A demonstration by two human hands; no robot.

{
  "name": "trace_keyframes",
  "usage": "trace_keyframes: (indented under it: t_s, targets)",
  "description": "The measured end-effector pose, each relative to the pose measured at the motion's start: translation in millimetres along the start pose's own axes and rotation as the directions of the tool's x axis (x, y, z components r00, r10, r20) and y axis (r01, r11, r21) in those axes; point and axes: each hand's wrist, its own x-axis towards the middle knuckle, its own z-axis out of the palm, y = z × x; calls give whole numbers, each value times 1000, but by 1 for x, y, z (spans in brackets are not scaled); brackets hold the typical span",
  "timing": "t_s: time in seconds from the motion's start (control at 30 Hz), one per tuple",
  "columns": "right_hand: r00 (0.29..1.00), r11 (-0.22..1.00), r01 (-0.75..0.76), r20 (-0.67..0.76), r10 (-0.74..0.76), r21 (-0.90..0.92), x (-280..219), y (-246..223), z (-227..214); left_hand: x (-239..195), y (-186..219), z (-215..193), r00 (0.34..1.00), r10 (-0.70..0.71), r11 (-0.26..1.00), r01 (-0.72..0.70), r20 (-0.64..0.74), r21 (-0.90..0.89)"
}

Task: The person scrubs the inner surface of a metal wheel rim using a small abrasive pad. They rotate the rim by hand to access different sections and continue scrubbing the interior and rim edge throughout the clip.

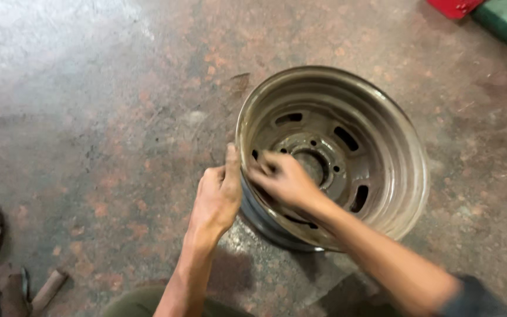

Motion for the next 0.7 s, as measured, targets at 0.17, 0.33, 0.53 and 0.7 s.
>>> trace_keyframes:
  t_s: [0.17, 0.33, 0.53, 0.7]
  targets:
    - [980, 991, -95, -167, 110, 100, 35, -9, 17, -6, -5, -1, 999, 49, 998, -47, 24, -48]
    - [966, 993, -105, 242, 87, 61, -83, -14, -40, 0, -9, 4, 999, 32, 999, -32, 33, 5]
    - [982, 986, -125, -130, 140, 113, 20, -16, 15, -4, -7, 4, 998, 57, 992, -52, 41, -118]
    - [982, 994, 44, 188, -25, -97, -41, -6, -25, -9, -6, 3, 996, 86, 996, -86, 30, -11]
